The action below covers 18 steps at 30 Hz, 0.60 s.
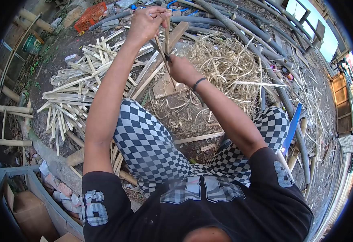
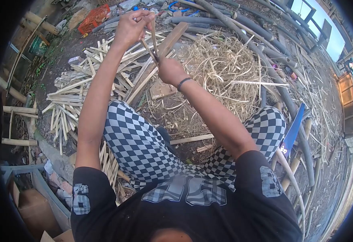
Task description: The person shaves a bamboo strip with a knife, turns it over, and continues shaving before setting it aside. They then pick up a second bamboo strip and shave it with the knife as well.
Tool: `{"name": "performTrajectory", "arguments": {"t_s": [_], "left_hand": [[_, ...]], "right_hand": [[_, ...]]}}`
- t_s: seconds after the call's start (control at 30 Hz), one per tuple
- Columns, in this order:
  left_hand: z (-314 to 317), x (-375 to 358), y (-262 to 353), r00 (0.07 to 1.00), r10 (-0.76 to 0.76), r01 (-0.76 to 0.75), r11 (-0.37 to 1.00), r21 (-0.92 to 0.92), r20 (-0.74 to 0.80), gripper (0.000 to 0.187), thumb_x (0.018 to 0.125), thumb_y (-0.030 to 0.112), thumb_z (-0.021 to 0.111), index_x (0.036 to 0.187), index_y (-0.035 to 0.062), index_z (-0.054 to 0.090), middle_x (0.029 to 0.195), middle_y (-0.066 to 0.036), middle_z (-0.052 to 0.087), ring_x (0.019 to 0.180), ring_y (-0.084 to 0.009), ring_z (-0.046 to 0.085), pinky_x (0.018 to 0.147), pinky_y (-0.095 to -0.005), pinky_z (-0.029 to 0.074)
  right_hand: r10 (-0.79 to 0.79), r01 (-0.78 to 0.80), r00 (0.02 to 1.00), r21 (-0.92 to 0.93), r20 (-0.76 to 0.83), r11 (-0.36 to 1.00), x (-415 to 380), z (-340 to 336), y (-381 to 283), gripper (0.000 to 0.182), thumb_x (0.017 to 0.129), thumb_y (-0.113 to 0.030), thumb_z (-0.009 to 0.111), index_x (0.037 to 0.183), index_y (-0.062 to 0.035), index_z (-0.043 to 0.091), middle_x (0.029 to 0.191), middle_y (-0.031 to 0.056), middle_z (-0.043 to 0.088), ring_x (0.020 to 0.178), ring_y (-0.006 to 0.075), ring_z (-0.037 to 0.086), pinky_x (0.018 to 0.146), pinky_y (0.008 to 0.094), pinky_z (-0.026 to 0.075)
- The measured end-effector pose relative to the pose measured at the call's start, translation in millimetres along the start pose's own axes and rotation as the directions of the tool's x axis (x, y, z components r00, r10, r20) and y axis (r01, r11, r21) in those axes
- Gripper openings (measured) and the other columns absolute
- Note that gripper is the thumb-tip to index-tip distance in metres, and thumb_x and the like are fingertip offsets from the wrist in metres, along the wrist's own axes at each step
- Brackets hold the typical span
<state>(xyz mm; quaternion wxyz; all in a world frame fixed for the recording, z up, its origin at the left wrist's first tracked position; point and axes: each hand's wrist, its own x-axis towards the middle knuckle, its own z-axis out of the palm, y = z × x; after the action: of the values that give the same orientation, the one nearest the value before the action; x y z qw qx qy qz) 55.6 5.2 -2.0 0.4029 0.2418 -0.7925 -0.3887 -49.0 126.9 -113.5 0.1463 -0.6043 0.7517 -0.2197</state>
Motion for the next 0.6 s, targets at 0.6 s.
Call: {"name": "performTrajectory", "arguments": {"t_s": [0.6], "left_hand": [[-0.5,-9.8,2.5,0.998,-0.062,0.064,0.995,-0.074,0.029,0.023,0.096,0.024,0.068,0.088,0.0025,0.069,0.065,-0.002,0.066,0.047,-0.0073,0.053,0.043,-0.0249,0.040]], "right_hand": [[-0.038,0.106,0.980,0.352,-0.196,0.930,-8.0,10.4,-6.0,0.023,0.097,-0.018,0.052,0.110,0.0000,0.057,0.090,0.0315,0.065,0.087,0.0515,0.063,0.079,0.0536,0.050]]}}
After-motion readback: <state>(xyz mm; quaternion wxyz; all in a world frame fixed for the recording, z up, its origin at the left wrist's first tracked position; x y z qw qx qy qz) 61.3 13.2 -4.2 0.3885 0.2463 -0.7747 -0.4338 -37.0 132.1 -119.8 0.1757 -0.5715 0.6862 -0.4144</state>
